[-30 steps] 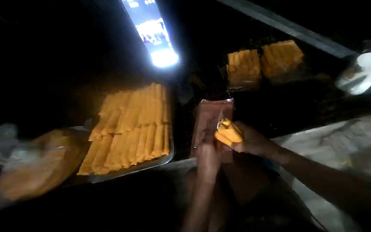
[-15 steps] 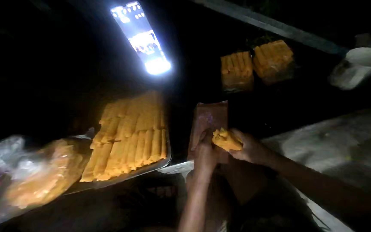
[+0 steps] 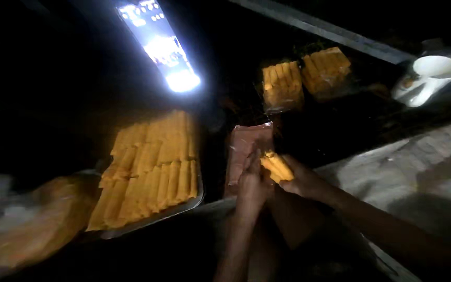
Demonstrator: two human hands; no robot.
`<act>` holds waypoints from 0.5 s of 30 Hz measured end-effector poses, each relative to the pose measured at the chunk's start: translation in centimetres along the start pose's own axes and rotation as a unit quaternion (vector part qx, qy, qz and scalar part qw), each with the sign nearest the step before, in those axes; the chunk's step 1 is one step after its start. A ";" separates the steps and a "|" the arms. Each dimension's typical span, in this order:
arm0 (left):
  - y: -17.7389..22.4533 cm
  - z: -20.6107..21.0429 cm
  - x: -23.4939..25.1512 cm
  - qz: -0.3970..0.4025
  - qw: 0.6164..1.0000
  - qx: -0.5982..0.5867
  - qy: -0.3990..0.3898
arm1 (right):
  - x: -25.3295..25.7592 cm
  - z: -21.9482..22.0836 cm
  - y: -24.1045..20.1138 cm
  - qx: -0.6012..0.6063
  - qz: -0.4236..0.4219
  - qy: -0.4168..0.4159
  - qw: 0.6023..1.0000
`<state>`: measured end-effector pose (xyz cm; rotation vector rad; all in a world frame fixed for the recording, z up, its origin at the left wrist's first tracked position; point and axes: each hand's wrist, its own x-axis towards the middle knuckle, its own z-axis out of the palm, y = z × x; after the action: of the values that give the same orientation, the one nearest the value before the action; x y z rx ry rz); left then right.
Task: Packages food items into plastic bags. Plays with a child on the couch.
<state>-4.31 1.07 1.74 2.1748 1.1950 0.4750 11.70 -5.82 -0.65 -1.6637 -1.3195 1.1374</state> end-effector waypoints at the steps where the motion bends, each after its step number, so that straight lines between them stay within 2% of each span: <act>1: 0.1 -0.1 0.1 0.006 1.000 0.000 0.003 | 0.0 -0.2 0.1 -0.019 -0.001 -0.008 1.000; 4: 0.9 -0.3 0.3 0.029 0.999 0.041 -0.002 | 0.1 -0.9 -0.6 -0.070 0.034 -0.042 0.996; 7: 1.3 0.6 0.3 0.125 0.982 0.139 0.020 | 0.3 -1.3 -1.5 -0.128 0.063 -0.059 0.988; 9: 1.9 1.5 0.1 0.190 0.960 0.203 0.037 | 0.4 -1.5 -1.4 -0.140 0.051 -0.059 0.987; 11: 2.8 2.0 -0.3 0.219 0.944 0.243 0.049 | 0.8 -1.8 -0.1 -0.120 0.007 -0.041 0.992; 13: 2.9 2.5 -0.7 0.238 0.928 0.276 0.072 | 0.7 -2.8 -0.5 -0.071 0.046 -0.068 0.994; 15: 1.9 3.0 -0.9 0.263 0.919 0.277 0.100 | 0.1 -3.5 -0.9 0.060 0.112 -0.085 0.988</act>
<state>-1.89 -1.45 0.68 3.0276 0.8984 0.6491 14.69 -5.56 1.40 -1.6873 -1.1598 1.4903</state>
